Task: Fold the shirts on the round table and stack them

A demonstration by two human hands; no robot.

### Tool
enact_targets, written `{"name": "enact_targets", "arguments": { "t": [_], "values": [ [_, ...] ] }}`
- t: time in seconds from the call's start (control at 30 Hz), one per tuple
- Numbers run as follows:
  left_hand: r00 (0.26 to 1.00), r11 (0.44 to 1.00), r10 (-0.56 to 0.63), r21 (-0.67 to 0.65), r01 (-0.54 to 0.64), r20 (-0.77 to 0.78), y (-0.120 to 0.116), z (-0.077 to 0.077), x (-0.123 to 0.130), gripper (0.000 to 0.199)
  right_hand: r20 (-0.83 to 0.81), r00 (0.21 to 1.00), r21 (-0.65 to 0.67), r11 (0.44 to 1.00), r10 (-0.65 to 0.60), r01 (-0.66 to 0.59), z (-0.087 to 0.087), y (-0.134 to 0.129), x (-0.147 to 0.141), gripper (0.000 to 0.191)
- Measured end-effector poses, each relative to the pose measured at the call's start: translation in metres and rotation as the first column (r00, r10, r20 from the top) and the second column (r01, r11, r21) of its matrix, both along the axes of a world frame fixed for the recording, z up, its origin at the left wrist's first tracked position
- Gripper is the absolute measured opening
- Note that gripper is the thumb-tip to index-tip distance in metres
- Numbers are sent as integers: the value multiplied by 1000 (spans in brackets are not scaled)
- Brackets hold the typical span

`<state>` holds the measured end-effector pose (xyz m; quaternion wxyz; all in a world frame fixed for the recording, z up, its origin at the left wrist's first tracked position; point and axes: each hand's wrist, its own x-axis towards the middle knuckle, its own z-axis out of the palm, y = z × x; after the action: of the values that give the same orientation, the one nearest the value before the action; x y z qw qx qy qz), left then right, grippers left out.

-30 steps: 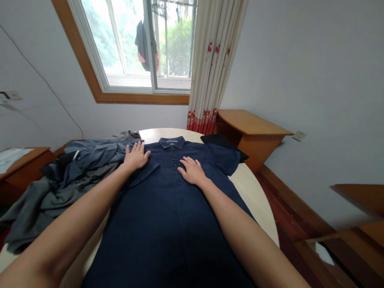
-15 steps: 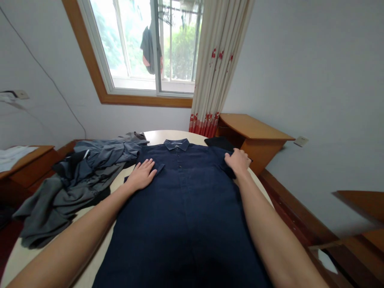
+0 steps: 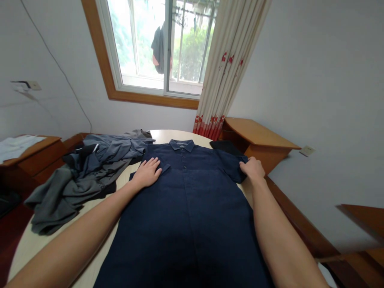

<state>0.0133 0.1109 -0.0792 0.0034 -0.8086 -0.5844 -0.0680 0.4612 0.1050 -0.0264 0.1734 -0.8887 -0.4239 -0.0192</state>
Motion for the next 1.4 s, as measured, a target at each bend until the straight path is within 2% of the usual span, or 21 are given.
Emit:
{"name": "enact_targets", "arguments": {
  "t": [0.1, 0.23, 0.37, 0.4, 0.47, 0.53, 0.6, 0.63, 0.7, 0.8, 0.87, 1.0, 1.17, 1.27, 1.4],
  "values": [
    [1000, 1000, 2, 2, -2, 4, -1, 0, 0, 60, 27, 1000, 23, 1000, 12, -13, 8, -5, -8, 42],
    [1000, 1000, 6, 0, -6, 2, -2, 2, 1, 60, 18, 1000, 48, 999, -13, 12, 22, -9, -23, 43],
    [1000, 1000, 9, -7, -9, 2, -2, 3, 1, 60, 8, 999, 158, 987, 34, -35, 36, -9, -46, 38],
    [1000, 1000, 10, -5, -10, 4, -2, 3, 1, 60, -9, 997, 209, 975, 82, -78, 40, -9, -52, 35],
    [1000, 1000, 10, -4, -10, 4, -3, 3, 1, 59, -84, 962, 311, 924, 261, -224, 47, -8, -64, 33],
    [1000, 1000, 8, -7, -8, 2, -3, 3, 1, 60, -194, 853, 386, 837, 485, -388, 52, -8, -74, 38],
    [1000, 1000, 7, -6, -7, 2, -3, 3, 1, 60, -277, 737, 417, 768, 617, -486, 53, -7, -81, 45],
    [1000, 1000, 8, -5, -8, 4, -3, 3, 1, 60, -284, 719, 407, 759, 634, -508, 52, -7, -84, 46],
    [1000, 1000, 10, 0, -10, 8, -3, 3, 1, 59, -215, 764, 334, 781, 608, -528, 43, -5, -87, 43],
    [1000, 1000, 10, 1, -10, 4, -2, 2, 1, 59, -29, 814, 154, 808, 580, -569, 18, 0, -95, 39],
    [1000, 1000, 12, -11, -12, -7, -3, 1, 1, 60, 52, 781, 23, 781, 622, -624, -3, 4, -101, 45],
    [999, 998, 36, -51, -38, -32, -5, 3, 2, 65, 41, 725, -194, 718, 687, -669, -33, 7, -111, 59],
    [996, 995, 77, -59, -79, -40, 7, 9, 0, 72, 48, 715, -193, 708, 698, -679, -39, 6, -114, 64],
    [994, 995, 93, -16, -94, -54, 30, 11, -2, 76, -4, 716, -217, 698, 698, -682, -40, 6, -116, 65],
    [988, 990, 96, -87, -107, -121, 63, 9, -2, 78, -12, 718, -205, 701, 696, -683, -42, 8, -116, 65]
  ]
}}
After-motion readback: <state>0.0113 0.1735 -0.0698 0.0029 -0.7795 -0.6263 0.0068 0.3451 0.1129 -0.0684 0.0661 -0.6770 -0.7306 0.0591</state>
